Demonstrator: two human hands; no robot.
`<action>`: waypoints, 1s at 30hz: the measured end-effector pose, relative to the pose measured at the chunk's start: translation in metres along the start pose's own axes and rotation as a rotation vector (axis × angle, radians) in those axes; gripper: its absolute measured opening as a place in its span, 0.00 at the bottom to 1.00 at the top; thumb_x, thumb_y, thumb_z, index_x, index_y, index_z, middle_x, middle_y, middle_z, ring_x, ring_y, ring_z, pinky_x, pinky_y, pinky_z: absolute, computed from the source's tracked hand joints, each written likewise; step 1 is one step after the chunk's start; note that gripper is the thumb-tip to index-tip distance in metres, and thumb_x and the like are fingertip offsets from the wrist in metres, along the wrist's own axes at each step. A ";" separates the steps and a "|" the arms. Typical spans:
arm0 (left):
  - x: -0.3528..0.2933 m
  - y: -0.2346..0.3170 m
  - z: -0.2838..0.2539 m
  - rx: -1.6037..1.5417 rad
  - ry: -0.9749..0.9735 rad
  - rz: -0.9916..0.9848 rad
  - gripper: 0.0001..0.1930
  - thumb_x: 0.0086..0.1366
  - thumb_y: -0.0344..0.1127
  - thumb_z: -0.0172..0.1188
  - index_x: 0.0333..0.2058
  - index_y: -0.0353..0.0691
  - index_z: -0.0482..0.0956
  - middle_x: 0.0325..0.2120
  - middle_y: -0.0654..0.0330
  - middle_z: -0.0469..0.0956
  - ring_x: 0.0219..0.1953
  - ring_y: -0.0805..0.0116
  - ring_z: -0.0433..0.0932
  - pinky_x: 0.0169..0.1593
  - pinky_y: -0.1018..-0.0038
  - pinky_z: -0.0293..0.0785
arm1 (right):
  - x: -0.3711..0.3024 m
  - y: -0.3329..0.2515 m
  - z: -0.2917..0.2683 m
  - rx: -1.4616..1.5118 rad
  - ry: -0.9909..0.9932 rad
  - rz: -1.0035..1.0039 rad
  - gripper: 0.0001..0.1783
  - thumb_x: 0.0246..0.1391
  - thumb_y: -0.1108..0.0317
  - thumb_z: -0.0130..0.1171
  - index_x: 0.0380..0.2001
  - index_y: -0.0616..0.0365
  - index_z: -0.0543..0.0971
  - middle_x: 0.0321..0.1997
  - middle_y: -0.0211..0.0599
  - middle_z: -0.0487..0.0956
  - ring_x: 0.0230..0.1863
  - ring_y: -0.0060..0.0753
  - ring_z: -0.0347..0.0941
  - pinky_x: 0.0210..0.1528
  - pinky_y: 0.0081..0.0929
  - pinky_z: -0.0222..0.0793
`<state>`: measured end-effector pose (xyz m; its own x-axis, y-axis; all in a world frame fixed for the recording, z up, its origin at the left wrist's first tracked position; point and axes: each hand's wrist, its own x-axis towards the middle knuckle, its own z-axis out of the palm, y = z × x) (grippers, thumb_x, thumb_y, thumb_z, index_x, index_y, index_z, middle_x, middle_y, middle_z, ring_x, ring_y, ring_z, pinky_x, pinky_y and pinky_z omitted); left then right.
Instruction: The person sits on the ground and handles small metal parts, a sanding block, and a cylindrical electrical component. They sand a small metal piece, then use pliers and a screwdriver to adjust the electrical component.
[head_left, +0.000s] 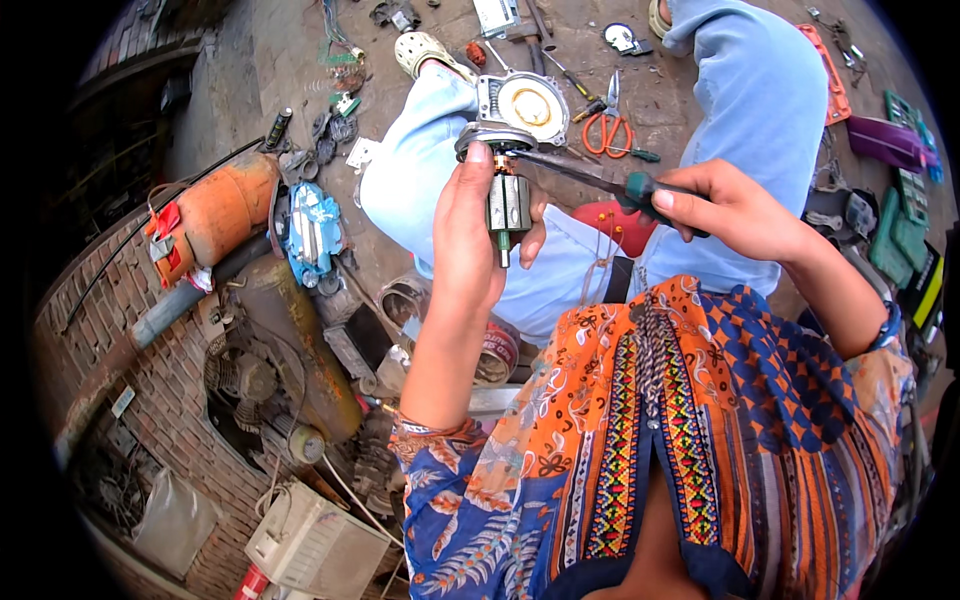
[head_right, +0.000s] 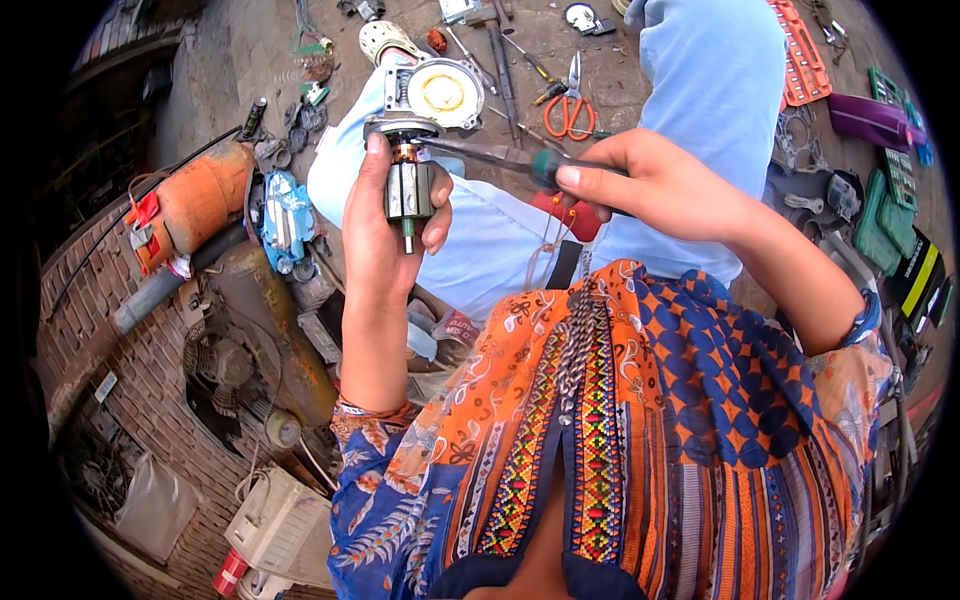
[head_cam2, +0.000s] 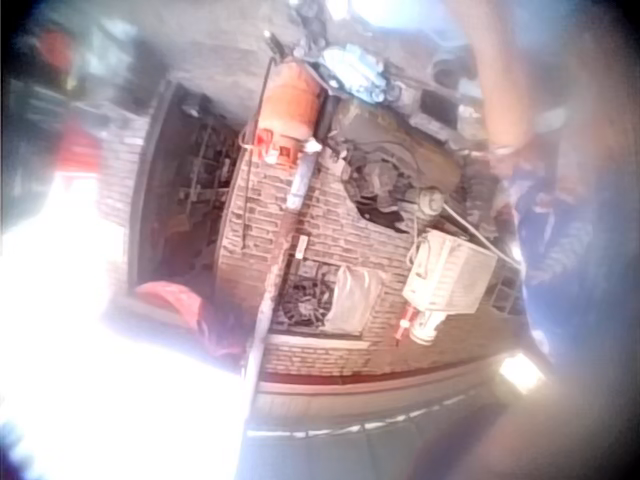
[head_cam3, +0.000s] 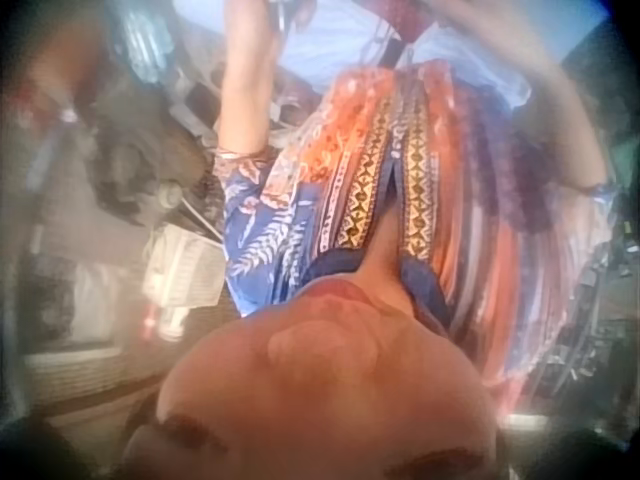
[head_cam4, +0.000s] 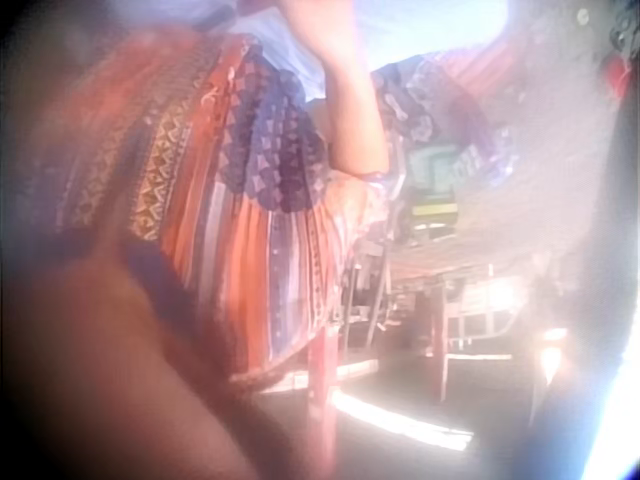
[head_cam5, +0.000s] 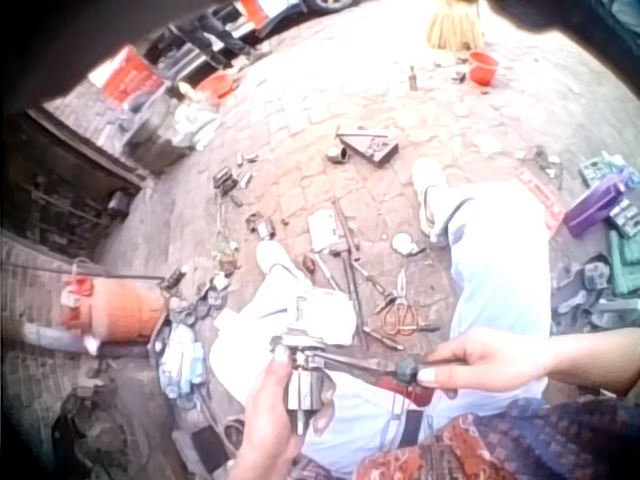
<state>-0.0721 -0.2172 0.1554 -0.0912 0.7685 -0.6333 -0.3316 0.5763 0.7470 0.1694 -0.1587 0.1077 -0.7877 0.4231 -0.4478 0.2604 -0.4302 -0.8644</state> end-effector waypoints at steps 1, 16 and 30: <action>0.000 0.001 0.000 -0.005 0.012 -0.004 0.23 0.70 0.54 0.38 0.39 0.38 0.68 0.18 0.57 0.70 0.10 0.73 0.64 0.12 0.80 0.57 | 0.000 -0.001 0.001 0.011 -0.009 -0.003 0.21 0.61 0.54 0.50 0.30 0.63 0.77 0.19 0.20 0.68 0.24 0.12 0.60 0.27 0.17 0.58; 0.010 -0.011 0.006 -0.097 0.191 0.104 0.20 0.70 0.54 0.40 0.35 0.40 0.64 0.18 0.57 0.71 0.11 0.69 0.66 0.13 0.75 0.59 | 0.030 0.010 0.038 -0.157 0.059 0.036 0.25 0.56 0.52 0.56 0.39 0.69 0.73 0.29 0.45 0.75 0.33 0.39 0.72 0.38 0.35 0.67; 0.016 -0.007 0.002 -0.171 0.186 0.073 0.19 0.70 0.56 0.37 0.35 0.46 0.64 0.20 0.57 0.69 0.12 0.71 0.60 0.15 0.77 0.53 | 0.049 0.014 0.052 -0.399 0.303 -0.103 0.18 0.55 0.60 0.54 0.33 0.68 0.70 0.29 0.58 0.75 0.36 0.59 0.73 0.38 0.45 0.67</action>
<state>-0.0696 -0.2085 0.1403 -0.2865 0.7332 -0.6168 -0.4706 0.4531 0.7571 0.1057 -0.1851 0.0855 -0.6384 0.6852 -0.3507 0.4294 -0.0611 -0.9011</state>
